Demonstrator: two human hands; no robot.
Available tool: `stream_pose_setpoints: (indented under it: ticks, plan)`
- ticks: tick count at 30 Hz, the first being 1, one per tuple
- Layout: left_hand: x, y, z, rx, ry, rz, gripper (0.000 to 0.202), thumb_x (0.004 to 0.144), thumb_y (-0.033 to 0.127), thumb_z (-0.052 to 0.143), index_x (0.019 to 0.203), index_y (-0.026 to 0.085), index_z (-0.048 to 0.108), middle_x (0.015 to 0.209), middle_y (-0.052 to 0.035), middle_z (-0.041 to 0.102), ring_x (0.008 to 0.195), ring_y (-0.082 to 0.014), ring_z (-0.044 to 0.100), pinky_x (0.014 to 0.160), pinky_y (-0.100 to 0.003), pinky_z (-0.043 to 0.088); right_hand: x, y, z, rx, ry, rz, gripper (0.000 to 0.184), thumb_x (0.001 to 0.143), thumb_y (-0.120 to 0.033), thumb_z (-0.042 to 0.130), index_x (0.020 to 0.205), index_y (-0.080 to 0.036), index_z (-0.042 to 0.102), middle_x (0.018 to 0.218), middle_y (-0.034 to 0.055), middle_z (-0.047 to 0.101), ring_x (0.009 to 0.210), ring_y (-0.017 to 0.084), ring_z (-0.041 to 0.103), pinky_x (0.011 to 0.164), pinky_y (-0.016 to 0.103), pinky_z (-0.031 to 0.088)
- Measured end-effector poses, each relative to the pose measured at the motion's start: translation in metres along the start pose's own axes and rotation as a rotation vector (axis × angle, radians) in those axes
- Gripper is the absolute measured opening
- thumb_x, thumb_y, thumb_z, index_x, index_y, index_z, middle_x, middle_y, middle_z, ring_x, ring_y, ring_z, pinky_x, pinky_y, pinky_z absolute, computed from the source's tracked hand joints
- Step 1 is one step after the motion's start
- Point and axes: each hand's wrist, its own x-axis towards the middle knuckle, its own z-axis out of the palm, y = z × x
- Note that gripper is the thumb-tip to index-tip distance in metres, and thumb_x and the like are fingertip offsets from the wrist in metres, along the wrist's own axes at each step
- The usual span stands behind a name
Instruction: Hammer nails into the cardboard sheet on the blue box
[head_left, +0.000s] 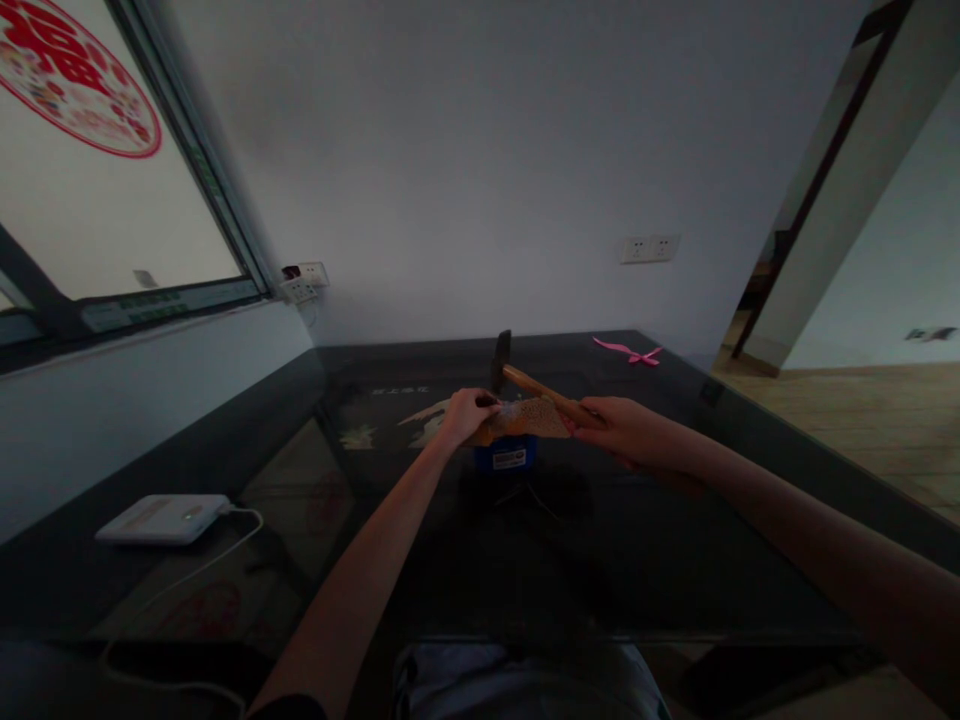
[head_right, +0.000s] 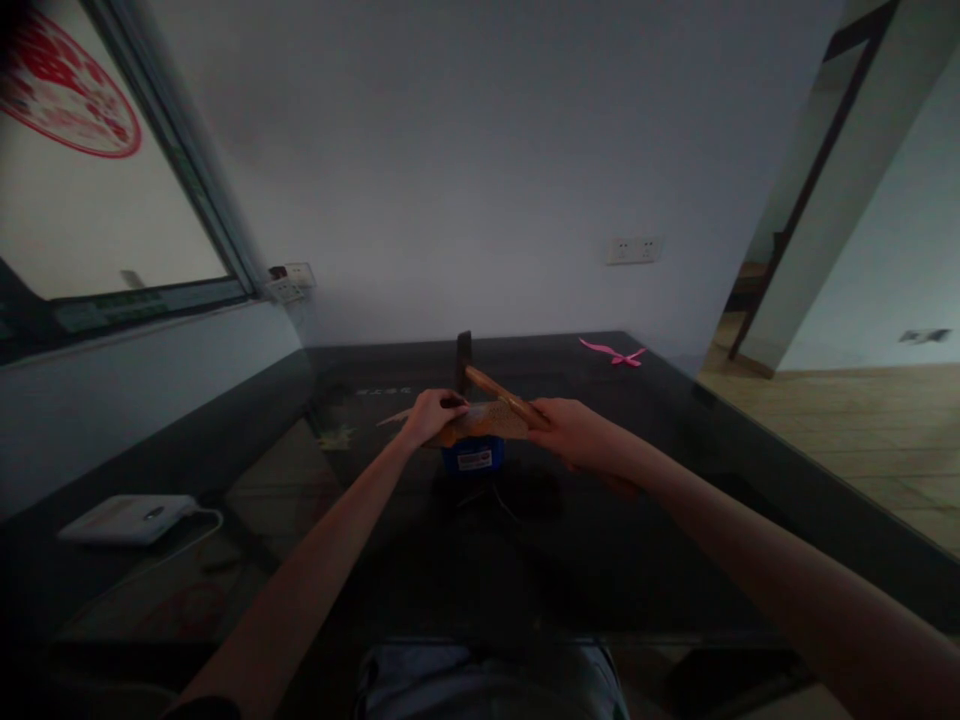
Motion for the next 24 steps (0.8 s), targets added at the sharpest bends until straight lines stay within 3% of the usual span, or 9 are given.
stream_pose_setpoints:
  ticks: [4,8,15,24]
  plan:
    - [0.0,0.0,0.0,0.015,-0.005,-0.004,0.014,0.072,0.021,0.063,0.082,0.015,0.07,0.081,-0.0052,0.07,0.075,-0.0174,0.063,0.072,-0.027,0.047,0.001,0.001,0.0,-0.006,0.001,0.025,0.012,0.08,-0.026,0.049,0.085,-0.015,0.049,0.055,-0.0031,0.048,0.034,0.007,0.046,0.03,0.018,0.034]
    - [0.001,-0.001,0.0,0.022,-0.009,-0.018,0.017,0.072,0.024,0.063,0.084,0.013,0.07,0.082,-0.0061,0.07,0.075,-0.0183,0.063,0.072,-0.027,0.047,0.002,-0.001,0.002,-0.029,-0.065,0.021,0.02,0.081,-0.024,0.047,0.099,-0.013,0.048,0.057,-0.0032,0.049,0.036,0.007,0.047,0.032,0.017,0.036]
    - [0.0,0.001,0.0,-0.025,-0.004,0.022,0.013,0.072,0.019,0.062,0.081,0.013,0.07,0.08,-0.0062,0.07,0.074,-0.0172,0.063,0.071,-0.026,0.046,0.0,0.001,0.001,0.003,-0.023,0.044,0.015,0.082,-0.029,0.048,0.087,-0.015,0.047,0.055,-0.0042,0.047,0.035,0.006,0.046,0.032,0.017,0.035]
    - [0.004,-0.014,0.001,-0.159,0.002,0.035,0.02,0.071,0.028,0.064,0.085,0.014,0.068,0.084,-0.0063,0.07,0.076,-0.0177,0.063,0.072,-0.027,0.048,-0.003,0.013,0.01,0.08,-0.031,-0.016,0.022,0.081,-0.028,0.047,0.099,-0.015,0.046,0.056,-0.0057,0.046,0.035,0.007,0.046,0.03,0.018,0.036]
